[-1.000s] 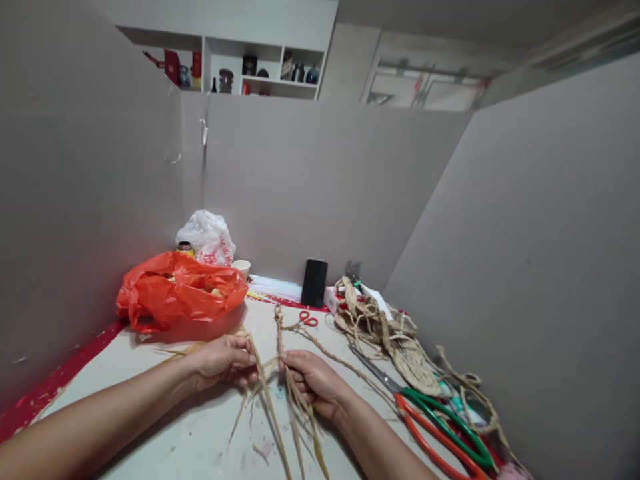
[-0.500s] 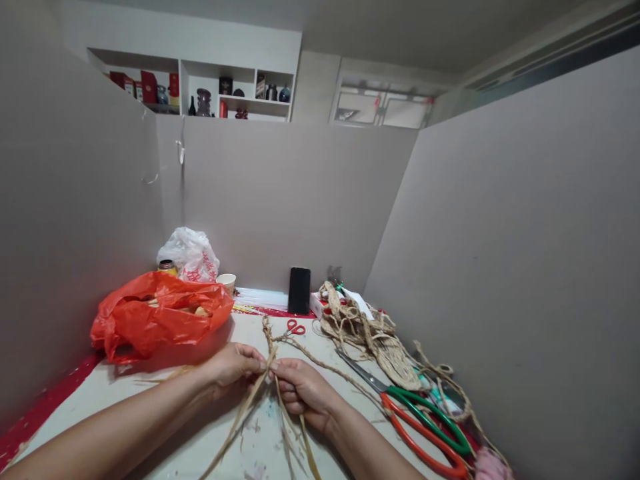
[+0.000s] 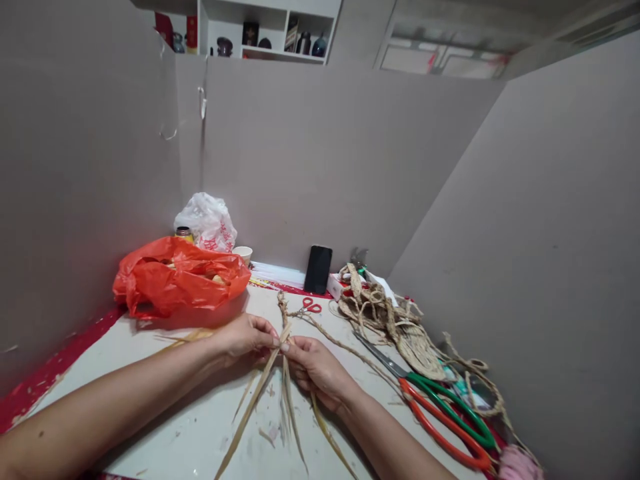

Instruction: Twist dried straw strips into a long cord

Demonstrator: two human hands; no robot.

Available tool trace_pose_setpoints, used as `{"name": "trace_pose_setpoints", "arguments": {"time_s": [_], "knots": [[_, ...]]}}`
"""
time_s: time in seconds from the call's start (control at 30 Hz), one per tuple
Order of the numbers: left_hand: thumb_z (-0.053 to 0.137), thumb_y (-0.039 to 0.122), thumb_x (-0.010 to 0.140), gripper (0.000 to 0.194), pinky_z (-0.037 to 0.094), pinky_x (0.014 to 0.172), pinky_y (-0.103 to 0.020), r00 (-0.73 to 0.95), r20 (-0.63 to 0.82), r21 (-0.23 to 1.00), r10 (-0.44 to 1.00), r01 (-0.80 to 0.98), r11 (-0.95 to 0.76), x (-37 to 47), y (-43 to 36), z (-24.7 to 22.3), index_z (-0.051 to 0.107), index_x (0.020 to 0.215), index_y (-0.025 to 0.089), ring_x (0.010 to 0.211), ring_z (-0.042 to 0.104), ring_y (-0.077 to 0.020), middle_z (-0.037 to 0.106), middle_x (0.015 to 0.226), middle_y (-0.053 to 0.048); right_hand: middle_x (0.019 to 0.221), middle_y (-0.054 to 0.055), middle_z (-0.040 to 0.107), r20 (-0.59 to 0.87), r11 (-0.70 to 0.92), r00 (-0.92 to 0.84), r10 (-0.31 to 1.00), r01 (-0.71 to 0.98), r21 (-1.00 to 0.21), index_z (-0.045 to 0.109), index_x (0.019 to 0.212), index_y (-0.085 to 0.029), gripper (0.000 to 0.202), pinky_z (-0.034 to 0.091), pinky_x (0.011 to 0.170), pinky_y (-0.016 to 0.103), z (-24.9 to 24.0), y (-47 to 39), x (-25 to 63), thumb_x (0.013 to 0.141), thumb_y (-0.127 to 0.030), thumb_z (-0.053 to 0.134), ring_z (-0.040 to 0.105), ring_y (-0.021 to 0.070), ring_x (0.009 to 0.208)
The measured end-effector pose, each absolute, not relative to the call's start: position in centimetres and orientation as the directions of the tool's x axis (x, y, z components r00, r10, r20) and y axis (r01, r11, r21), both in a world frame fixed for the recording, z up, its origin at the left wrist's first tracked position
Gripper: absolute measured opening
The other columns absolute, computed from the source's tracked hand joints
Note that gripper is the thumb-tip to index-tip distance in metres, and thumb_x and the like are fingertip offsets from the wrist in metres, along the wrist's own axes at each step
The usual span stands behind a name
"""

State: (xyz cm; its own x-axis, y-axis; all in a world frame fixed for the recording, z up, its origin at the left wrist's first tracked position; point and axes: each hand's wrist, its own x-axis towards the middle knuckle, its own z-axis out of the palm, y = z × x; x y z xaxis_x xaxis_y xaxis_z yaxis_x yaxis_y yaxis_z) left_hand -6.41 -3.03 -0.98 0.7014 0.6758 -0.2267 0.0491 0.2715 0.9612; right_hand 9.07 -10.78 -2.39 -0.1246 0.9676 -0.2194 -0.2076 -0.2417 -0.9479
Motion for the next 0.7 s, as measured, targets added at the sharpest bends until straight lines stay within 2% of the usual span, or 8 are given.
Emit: {"name": "trace_pose_setpoints", "arguments": {"time_s": [0.33,0.53,0.7], "knots": [[0.076,0.032,0.049,0.032,0.042,0.051,-0.024,0.666,-0.31,0.945,0.679,0.135,0.298,-6.0,-3.4,-1.3,0.055,0.062,0.013,0.042,0.048,-0.0078,0.052,0.048,0.003,0.039,-0.012,0.029,-0.221,-0.233,-0.081,0.972,-0.205,-0.95,0.037,0.056,-0.019,0.042,0.007,0.032,0.019,-2.7,-10.7,8.9,0.066,-0.043,0.07,0.015,0.0013,0.032],[0.073,0.034,0.054,0.028,0.038,0.048,-0.022,0.69,-0.216,0.973,0.69,0.094,0.21,-6.1,-3.8,-1.4,0.055,0.061,0.013,0.042,0.045,-0.007,0.05,0.047,0.004,0.038,-0.013,0.028,-0.229,-0.24,-0.074,0.971,-0.21,-0.948,0.039,0.056,-0.019,0.039,0.008,0.032,0.019,-2.3,-10.7,8.7,0.066,-0.04,0.07,0.015,0.0012,0.031],[0.075,0.033,0.057,0.03,0.039,0.053,-0.021,0.75,-0.17,0.972,0.639,0.021,0.234,-6.4,-4.0,0.2,0.055,0.067,0.013,0.045,0.044,-0.005,0.053,0.053,0.004,0.036,-0.013,0.028,-0.247,-0.255,-0.066,0.967,-0.194,-0.947,0.04,0.056,-0.019,0.038,0.007,0.031,0.02,-2.4,-10.4,8.9,0.066,-0.041,0.069,0.014,0.0017,0.031]]}}
